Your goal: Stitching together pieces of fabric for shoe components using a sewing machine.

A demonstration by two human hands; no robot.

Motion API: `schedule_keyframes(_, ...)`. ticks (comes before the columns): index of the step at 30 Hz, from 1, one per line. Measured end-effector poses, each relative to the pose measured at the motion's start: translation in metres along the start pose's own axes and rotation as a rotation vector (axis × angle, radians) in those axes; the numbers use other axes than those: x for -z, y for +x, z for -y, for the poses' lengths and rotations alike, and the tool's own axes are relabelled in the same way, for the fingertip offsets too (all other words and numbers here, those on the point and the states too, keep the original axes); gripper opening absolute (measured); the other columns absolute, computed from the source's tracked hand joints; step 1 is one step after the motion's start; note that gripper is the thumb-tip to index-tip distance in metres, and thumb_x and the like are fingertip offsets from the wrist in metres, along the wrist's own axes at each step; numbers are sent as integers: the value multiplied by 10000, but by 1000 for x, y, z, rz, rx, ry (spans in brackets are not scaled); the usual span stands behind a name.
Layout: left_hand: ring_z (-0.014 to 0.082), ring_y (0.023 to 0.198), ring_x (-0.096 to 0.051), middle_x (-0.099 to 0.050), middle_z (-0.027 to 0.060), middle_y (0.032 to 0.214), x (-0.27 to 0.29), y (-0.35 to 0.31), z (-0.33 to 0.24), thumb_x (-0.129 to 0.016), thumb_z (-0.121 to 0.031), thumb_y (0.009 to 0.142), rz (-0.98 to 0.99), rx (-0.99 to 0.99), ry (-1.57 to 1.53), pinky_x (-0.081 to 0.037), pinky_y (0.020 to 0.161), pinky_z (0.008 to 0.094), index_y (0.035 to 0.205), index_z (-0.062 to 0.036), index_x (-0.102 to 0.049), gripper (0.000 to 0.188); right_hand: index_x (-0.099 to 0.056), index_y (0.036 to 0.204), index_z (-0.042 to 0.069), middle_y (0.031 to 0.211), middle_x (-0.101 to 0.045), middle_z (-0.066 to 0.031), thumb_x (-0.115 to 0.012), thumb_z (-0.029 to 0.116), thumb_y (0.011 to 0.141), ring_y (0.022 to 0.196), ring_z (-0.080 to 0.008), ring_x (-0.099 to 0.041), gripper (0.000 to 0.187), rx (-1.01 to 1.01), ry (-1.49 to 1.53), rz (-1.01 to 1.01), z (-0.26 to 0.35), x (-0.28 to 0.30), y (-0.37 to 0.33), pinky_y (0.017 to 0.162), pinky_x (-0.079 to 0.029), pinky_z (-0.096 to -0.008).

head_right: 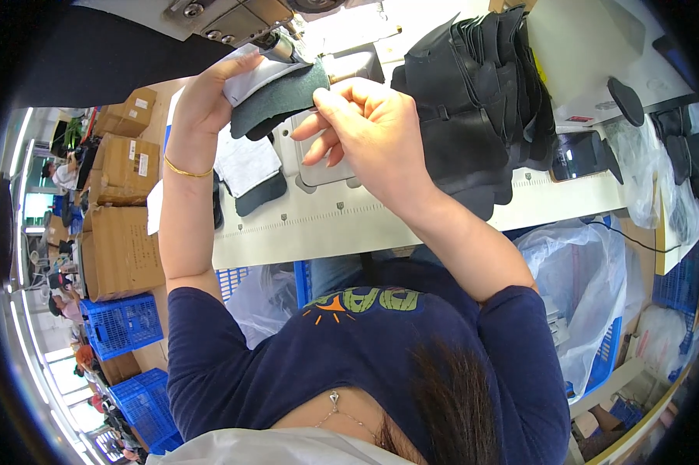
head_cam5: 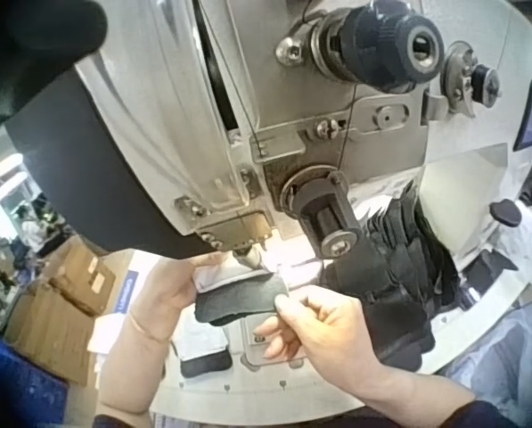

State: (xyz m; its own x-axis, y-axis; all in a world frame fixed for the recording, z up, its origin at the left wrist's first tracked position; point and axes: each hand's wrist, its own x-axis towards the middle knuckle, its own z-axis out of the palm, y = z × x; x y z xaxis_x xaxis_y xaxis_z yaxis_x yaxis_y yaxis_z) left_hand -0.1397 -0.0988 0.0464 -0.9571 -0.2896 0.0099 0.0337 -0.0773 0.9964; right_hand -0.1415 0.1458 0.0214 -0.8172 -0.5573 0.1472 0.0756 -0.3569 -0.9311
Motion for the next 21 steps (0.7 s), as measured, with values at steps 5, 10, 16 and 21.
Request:
schedule_keyframes(5,211,949,-686,-692,144,1043,-6,-4,-3,-728,-148,874,-37,-31,56,-552,827,299,1131,28,-637,325,-646,901,-7,777,-733,-104,-553,144,998,575,-103,-667,202,-6,31,0,-1,1,0,512,-497,-214)
schedule_keyframes(10,210,916,-690,-690,147,1033,-7,-3,-8,-740,-125,860,-33,15,27,-560,794,309,1123,32,-639,323,-646,895,-1,774,-732,-102,-551,149,999,577,-100,-668,206,-8,33,-1,-1,0,0,511,-492,-213)
schedule_keyframes(16,212,925,-687,-689,144,1035,-10,-8,-7,-733,-107,859,-38,-39,19,-558,807,313,1133,33,-637,322,-646,881,6,771,-732,-102,-553,157,997,579,-100,-670,212,-15,33,4,-2,2,1,508,-489,-210)
schedule_keyframes(21,209,925,-670,-676,115,1031,-12,-5,-11,-736,-51,848,-32,-11,-2,-554,821,322,1128,24,-641,305,-646,881,7,770,-731,-103,-555,156,995,575,-100,-669,209,-10,51,-4,-1,3,0,510,-490,-210)
